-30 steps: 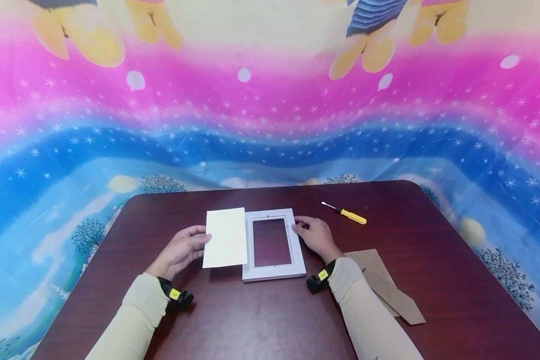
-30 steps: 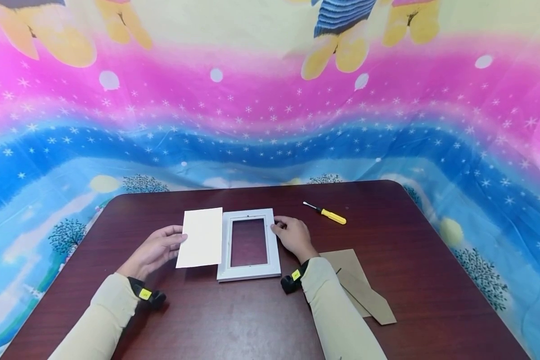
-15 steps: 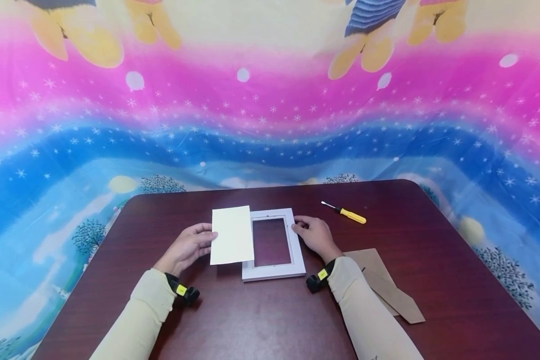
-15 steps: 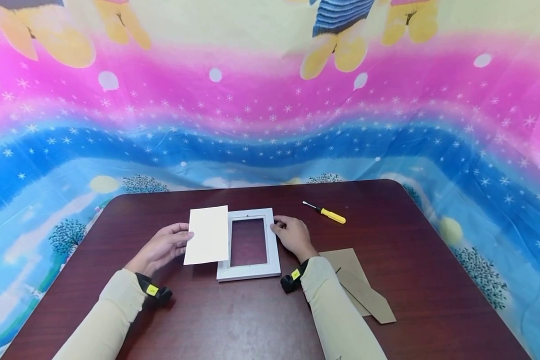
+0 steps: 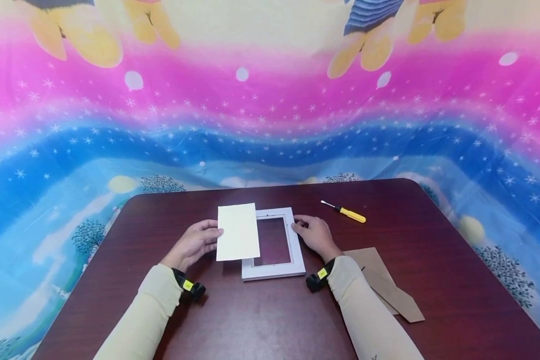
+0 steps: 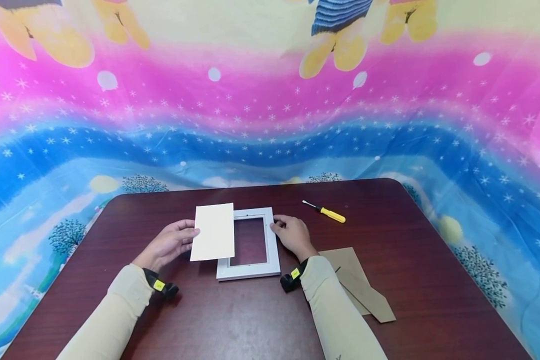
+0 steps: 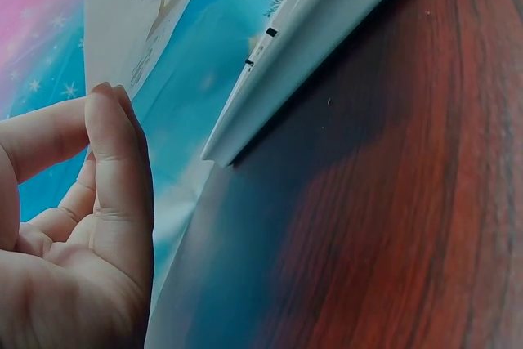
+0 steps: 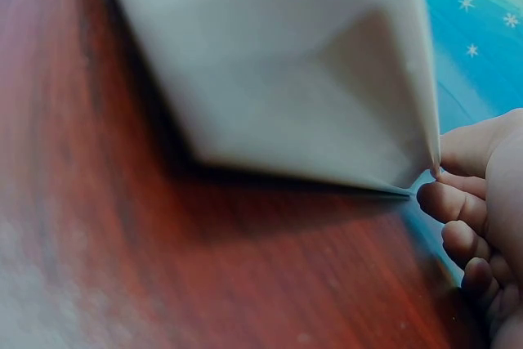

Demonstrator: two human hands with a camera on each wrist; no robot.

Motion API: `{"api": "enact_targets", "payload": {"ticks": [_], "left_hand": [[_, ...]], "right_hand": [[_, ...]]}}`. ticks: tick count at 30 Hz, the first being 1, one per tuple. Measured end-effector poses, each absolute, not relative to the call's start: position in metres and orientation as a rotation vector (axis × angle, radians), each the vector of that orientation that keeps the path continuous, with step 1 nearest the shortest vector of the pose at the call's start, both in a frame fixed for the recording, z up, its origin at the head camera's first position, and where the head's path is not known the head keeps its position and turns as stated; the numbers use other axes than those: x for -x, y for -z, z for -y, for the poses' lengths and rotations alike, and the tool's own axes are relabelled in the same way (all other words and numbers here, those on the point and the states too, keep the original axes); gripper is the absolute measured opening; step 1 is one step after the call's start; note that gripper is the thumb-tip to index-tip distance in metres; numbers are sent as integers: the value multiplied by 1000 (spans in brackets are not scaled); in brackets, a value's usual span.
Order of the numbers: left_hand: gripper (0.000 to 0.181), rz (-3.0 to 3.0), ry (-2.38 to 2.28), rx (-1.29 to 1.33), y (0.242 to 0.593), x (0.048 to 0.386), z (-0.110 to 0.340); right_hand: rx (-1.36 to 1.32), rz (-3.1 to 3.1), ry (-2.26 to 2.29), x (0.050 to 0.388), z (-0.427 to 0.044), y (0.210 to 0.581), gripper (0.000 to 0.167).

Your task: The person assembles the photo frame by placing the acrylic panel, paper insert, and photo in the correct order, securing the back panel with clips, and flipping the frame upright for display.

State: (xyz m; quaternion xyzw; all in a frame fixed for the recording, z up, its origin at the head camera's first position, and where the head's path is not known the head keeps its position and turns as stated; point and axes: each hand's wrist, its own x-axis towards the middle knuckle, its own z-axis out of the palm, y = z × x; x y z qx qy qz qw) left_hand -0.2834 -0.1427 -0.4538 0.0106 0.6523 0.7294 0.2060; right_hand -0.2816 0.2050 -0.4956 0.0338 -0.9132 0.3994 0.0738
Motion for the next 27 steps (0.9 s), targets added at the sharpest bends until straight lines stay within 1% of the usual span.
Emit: {"api": "enact_targets", "payload": {"ticks": [11,20,27], "left_hand": [[28,-1833,-2030,-13,453,286,135],[38,-1841,-2017,-23,455,287,128],[30,-1836,-2016,6,455,285,122]], "right_hand": [[-99,2739,-1214,282,-204,494,35],[-79,2743,-1199,282,-204,495,33],[-91,2745,-1205,282,-205,497,34]]}}
